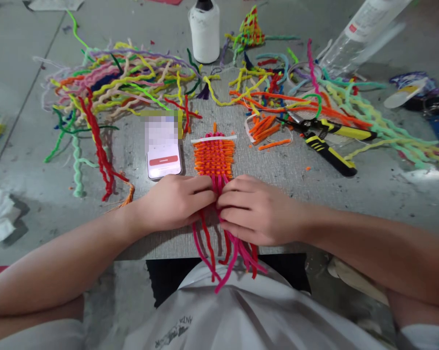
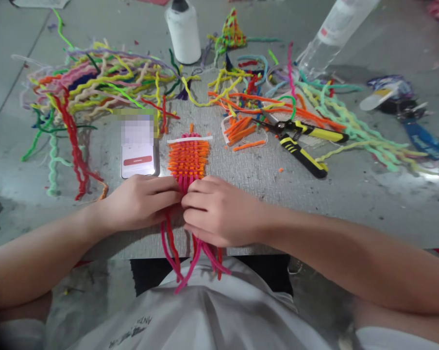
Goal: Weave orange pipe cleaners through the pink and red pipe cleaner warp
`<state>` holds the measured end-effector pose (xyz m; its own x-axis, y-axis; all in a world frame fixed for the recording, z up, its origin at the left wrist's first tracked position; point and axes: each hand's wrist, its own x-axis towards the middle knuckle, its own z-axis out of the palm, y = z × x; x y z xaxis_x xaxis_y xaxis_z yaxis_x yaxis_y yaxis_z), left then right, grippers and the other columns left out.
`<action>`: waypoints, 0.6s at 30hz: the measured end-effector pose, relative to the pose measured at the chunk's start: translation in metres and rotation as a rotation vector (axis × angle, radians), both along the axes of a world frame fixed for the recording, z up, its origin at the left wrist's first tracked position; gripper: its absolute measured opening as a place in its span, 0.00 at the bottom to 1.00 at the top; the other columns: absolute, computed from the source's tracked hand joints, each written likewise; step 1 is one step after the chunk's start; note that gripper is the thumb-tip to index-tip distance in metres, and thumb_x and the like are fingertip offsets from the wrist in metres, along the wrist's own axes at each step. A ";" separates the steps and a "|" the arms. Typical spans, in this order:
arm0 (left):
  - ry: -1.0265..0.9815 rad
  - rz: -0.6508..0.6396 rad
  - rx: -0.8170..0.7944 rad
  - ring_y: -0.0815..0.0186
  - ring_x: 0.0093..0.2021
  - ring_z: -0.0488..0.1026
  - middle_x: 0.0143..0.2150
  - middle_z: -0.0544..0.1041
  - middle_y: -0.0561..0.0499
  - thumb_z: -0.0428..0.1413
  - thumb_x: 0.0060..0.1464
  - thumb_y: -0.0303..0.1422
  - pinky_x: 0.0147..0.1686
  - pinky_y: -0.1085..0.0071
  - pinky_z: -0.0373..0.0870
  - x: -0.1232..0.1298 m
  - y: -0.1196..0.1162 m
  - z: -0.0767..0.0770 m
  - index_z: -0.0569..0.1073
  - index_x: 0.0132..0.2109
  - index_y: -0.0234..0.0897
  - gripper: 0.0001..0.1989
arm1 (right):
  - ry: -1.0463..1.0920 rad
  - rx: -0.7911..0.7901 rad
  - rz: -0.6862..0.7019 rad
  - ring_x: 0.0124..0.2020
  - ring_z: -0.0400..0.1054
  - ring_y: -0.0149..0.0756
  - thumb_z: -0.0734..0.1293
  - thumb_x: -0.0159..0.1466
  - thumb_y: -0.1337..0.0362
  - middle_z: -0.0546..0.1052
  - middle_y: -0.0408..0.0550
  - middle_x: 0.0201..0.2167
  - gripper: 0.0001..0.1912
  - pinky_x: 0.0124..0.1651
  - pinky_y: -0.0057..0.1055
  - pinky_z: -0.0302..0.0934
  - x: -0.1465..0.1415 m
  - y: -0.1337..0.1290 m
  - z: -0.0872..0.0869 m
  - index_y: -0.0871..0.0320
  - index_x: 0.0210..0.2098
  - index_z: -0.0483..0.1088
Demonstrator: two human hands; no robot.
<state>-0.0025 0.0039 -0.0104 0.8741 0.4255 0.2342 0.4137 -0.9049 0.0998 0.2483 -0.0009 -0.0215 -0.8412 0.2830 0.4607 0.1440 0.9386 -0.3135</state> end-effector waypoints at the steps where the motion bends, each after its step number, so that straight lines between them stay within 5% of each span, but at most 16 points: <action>1: -0.006 0.011 0.001 0.68 0.31 0.72 0.40 0.77 0.49 0.51 0.67 0.28 0.27 0.71 0.65 -0.001 0.000 0.000 0.74 0.43 0.37 0.08 | 0.008 -0.010 -0.012 0.47 0.69 0.43 0.65 0.72 0.65 0.81 0.53 0.43 0.09 0.50 0.42 0.65 0.000 0.002 -0.001 0.61 0.38 0.76; 11: -0.051 0.002 -0.036 0.67 0.32 0.72 0.44 0.77 0.47 0.52 0.56 0.26 0.25 0.71 0.63 -0.003 0.003 0.000 0.75 0.41 0.37 0.08 | 0.004 -0.061 -0.090 0.51 0.65 0.46 0.65 0.70 0.71 0.80 0.54 0.47 0.09 0.53 0.45 0.64 -0.003 0.008 -0.009 0.61 0.46 0.77; 18: -0.066 -0.052 -0.138 0.66 0.30 0.72 0.41 0.76 0.46 0.52 0.58 0.30 0.25 0.69 0.64 -0.004 0.008 0.004 0.76 0.41 0.37 0.08 | -0.090 -0.083 -0.095 0.51 0.60 0.46 0.64 0.72 0.68 0.77 0.56 0.46 0.08 0.55 0.46 0.64 -0.005 0.006 -0.004 0.59 0.39 0.77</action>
<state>-0.0061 0.0123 -0.0060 0.8807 0.4119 0.2341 0.3550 -0.9009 0.2498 0.2435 0.0053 -0.0253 -0.8456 0.3973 0.3566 0.2618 0.8907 -0.3716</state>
